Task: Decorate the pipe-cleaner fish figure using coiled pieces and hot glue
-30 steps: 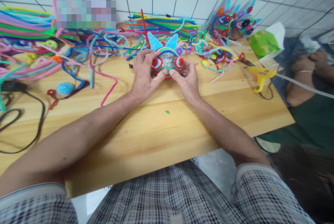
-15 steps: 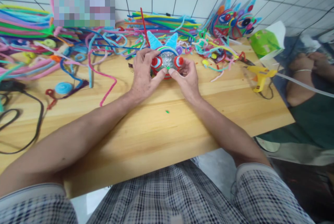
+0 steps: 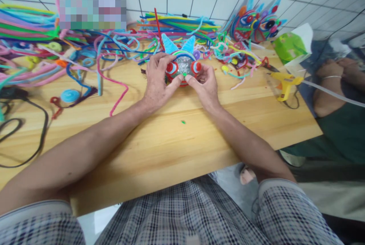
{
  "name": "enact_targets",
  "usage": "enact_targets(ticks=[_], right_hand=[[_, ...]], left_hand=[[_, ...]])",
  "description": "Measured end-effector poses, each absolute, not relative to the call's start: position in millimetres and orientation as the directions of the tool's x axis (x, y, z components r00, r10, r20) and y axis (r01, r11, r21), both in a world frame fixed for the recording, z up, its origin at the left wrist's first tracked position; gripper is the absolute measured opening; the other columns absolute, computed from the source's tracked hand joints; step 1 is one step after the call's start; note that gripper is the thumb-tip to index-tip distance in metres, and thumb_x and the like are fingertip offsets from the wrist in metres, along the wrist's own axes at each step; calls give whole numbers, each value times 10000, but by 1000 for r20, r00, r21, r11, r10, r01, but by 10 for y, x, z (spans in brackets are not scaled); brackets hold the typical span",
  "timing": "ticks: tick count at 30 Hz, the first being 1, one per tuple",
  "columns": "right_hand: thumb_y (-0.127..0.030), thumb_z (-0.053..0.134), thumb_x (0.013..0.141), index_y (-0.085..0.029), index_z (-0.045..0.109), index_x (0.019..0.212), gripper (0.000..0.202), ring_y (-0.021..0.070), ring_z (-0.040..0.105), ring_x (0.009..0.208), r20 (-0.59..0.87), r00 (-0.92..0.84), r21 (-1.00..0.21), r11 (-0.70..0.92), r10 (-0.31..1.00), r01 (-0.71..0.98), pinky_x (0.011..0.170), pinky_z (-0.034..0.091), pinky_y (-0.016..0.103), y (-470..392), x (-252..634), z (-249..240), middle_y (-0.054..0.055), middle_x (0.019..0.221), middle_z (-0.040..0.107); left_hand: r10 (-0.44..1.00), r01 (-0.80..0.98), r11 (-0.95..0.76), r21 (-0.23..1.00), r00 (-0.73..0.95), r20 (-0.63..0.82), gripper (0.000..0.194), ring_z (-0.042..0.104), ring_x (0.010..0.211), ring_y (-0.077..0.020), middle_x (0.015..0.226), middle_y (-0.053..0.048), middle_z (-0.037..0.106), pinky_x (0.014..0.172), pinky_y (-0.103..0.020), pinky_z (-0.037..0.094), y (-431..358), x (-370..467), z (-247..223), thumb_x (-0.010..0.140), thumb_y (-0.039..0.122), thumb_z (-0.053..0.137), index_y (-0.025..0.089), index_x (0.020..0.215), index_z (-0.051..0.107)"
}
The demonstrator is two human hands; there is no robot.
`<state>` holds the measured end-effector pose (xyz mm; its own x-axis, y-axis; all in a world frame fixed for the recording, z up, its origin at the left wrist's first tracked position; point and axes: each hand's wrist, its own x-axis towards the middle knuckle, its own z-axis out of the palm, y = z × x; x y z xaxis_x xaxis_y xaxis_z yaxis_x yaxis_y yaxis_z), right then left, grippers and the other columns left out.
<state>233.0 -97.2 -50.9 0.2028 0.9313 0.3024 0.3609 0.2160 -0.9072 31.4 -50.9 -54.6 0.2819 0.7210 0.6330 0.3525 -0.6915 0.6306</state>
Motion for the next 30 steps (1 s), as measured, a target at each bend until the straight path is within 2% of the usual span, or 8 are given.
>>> enact_targets(ticks=[8, 13, 19, 24, 30], right_hand=[[-710, 823, 841, -302, 597, 1307, 659, 276, 698, 1163, 300, 212, -910, 212, 930, 357, 1048, 621, 534, -957, 2324, -506, 69, 1298, 724], [-682, 835, 846, -293, 600, 1312, 651, 289, 688, 1205, 304, 202, -910, 221, 931, 352, 1059, 616, 554, -944, 2332, -523, 76, 1293, 719], [-668, 832, 856, -300, 605, 1295, 616, 278, 683, 1202, 316, 213, -902, 223, 924, 369, 1063, 615, 531, -947, 2336, -530, 73, 1307, 710], [-714, 814, 849, -308, 605, 1306, 646, 277, 682, 1198, 317, 209, -902, 226, 925, 368, 1066, 611, 534, -944, 2351, -537, 68, 1302, 717], [-738, 780, 858, -348, 621, 1305, 614, 255, 705, 1125, 275, 160, -926, 216, 948, 311, 1021, 621, 499, -971, 2430, -518, 42, 1252, 740]], left_hand=[[732, 353, -681, 641, 302, 611, 668, 484, 1476, -409, 1487, -143, 568, 1212, -660, 433, -515, 307, -535, 944, 777, 625, 344, 1445, 540], [730, 354, -683, 638, 299, 615, 657, 485, 1477, -402, 1493, -141, 558, 1203, -654, 443, -510, 307, -552, 948, 762, 634, 347, 1449, 535], [745, 363, -666, 651, 293, 599, 642, 484, 1472, -407, 1487, -131, 559, 1248, -683, 382, -494, 299, -536, 935, 751, 665, 356, 1428, 550], [735, 359, -676, 643, 270, 622, 599, 515, 1425, -401, 1445, -128, 585, 1224, -690, 419, -490, 312, -533, 940, 736, 672, 360, 1395, 570], [735, 350, -677, 648, 274, 620, 633, 505, 1440, -398, 1457, -136, 575, 1200, -658, 452, -502, 324, -541, 945, 741, 665, 334, 1417, 555]])
